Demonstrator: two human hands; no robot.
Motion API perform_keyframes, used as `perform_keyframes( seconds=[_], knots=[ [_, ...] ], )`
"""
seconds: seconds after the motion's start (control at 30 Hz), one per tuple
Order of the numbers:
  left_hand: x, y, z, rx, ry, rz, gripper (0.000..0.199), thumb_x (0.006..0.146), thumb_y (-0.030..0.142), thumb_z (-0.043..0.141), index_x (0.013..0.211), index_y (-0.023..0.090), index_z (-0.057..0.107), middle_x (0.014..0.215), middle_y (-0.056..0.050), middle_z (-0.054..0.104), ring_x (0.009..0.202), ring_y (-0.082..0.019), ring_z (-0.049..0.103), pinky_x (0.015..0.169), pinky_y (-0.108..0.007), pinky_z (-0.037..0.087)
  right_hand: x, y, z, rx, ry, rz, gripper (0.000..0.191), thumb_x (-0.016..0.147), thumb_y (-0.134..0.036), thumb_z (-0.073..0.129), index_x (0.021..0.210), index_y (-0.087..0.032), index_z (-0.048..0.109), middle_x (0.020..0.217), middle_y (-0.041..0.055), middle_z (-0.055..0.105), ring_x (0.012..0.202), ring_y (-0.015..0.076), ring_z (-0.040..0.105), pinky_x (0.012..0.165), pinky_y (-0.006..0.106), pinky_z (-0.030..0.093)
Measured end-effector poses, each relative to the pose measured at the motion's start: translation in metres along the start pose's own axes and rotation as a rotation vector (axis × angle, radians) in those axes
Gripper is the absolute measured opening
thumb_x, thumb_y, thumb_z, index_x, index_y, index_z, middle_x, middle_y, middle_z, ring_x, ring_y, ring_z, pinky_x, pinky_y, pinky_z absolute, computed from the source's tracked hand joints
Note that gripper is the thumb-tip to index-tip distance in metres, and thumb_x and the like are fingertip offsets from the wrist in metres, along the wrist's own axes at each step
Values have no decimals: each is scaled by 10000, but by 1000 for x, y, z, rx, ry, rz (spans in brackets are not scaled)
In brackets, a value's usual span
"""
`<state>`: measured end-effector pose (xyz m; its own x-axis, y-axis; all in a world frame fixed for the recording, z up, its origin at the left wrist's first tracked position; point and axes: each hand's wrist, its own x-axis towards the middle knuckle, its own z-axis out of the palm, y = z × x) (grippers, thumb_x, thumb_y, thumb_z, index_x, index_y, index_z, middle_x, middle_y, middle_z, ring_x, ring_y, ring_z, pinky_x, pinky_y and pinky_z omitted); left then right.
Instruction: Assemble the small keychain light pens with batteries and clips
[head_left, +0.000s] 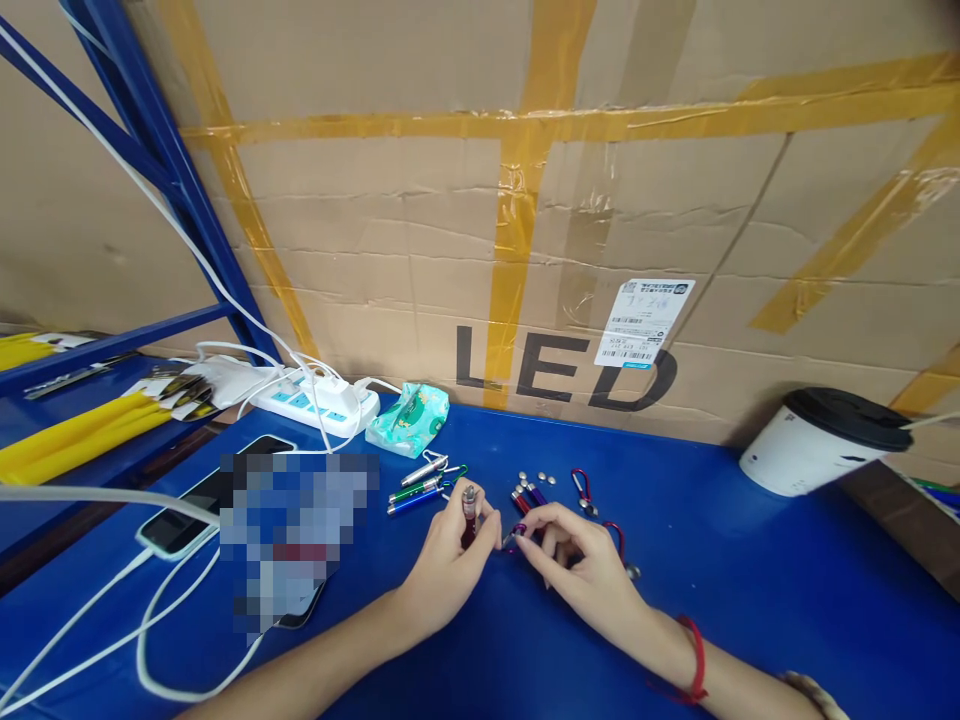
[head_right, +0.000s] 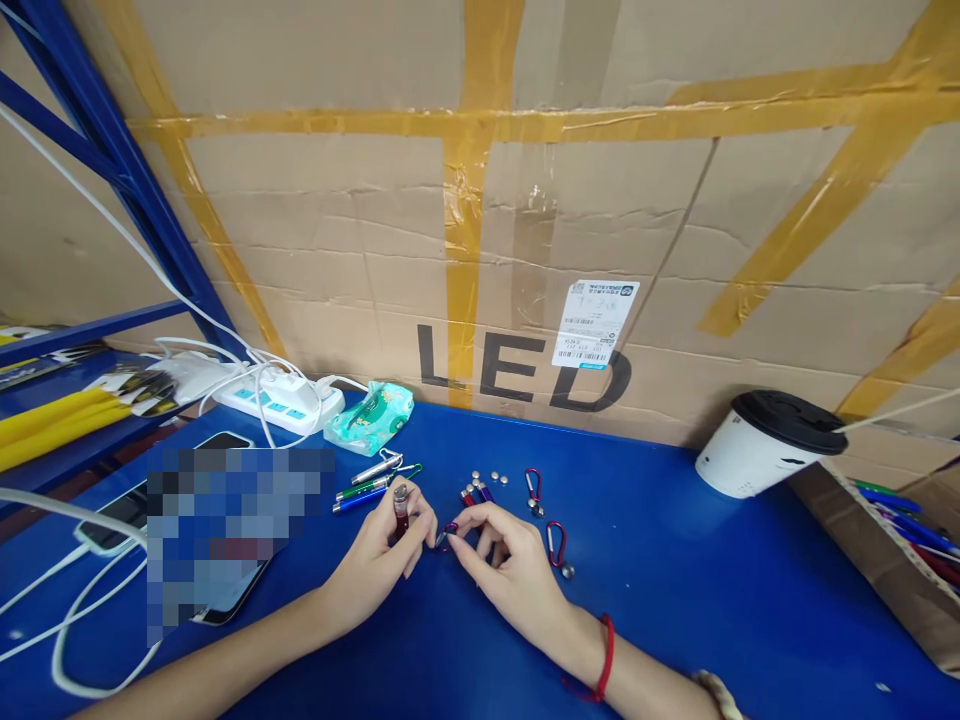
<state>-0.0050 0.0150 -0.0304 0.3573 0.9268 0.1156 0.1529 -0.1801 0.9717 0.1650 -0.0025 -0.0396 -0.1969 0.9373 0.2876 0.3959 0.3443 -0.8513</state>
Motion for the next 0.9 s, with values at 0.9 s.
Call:
perform_keyframes(
  seconds=[0.9],
  knots=[
    [8, -12, 2, -236, -142, -146, 321, 857, 467, 475, 805, 221, 276, 621, 79, 556, 301, -26, 426, 337, -156, 246, -4, 6, -1, 91, 51, -46, 136, 817, -293, 606, 829, -157, 615, 551, -2, 638, 345, 84, 522, 371, 185, 404]
  ],
)
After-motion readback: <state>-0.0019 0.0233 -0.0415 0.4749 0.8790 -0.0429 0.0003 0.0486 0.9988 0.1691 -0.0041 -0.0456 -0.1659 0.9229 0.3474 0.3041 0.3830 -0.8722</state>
